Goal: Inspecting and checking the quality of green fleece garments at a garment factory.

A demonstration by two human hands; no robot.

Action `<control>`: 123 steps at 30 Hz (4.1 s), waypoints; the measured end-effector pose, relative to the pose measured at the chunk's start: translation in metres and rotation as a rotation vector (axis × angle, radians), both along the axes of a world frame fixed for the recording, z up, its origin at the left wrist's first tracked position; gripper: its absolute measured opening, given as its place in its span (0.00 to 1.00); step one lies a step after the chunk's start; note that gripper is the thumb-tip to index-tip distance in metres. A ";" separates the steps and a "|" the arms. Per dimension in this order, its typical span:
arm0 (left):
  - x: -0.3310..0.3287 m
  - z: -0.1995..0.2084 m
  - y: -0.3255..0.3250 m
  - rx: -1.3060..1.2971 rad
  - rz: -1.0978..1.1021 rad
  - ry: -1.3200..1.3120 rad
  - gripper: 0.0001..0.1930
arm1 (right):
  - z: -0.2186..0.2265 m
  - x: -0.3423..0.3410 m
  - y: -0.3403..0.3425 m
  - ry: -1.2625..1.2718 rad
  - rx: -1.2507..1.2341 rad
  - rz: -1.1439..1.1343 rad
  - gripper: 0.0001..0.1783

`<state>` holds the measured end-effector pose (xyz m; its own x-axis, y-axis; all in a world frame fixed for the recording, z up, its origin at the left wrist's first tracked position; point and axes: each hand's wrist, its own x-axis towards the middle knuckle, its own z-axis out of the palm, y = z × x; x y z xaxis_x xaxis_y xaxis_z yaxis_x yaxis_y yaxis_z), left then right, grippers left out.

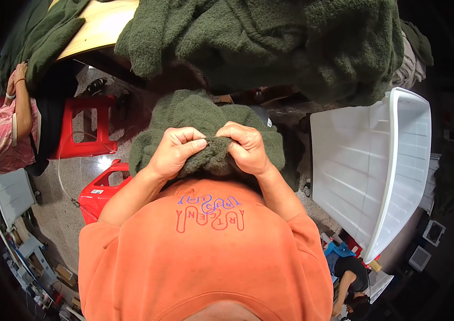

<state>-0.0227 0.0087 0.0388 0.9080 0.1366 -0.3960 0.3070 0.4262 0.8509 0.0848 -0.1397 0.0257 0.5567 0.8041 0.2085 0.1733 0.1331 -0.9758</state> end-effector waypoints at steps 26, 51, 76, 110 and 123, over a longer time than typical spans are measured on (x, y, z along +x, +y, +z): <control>-0.004 0.002 -0.003 0.031 0.056 -0.017 0.02 | -0.002 -0.025 -0.001 0.190 -0.053 -0.113 0.07; -0.005 0.003 -0.003 0.449 -0.055 -0.045 0.04 | -0.007 -0.028 0.008 -0.001 -0.090 -0.161 0.04; -0.008 -0.022 -0.006 0.126 0.002 0.029 0.03 | -0.015 -0.028 0.009 0.045 -0.176 -0.117 0.05; 0.010 -0.001 -0.002 -0.020 0.103 -0.023 0.01 | 0.001 -0.010 -0.010 -0.579 0.087 -0.246 0.20; 0.002 -0.006 -0.011 -0.127 0.155 -0.044 0.03 | 0.000 -0.023 0.003 -0.889 0.071 -0.267 0.21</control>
<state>-0.0207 -0.0021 0.0330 0.8969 0.2272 -0.3795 0.1934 0.5702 0.7984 0.0613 -0.1370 0.0258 0.3337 0.6413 0.6909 0.8865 0.0358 -0.4614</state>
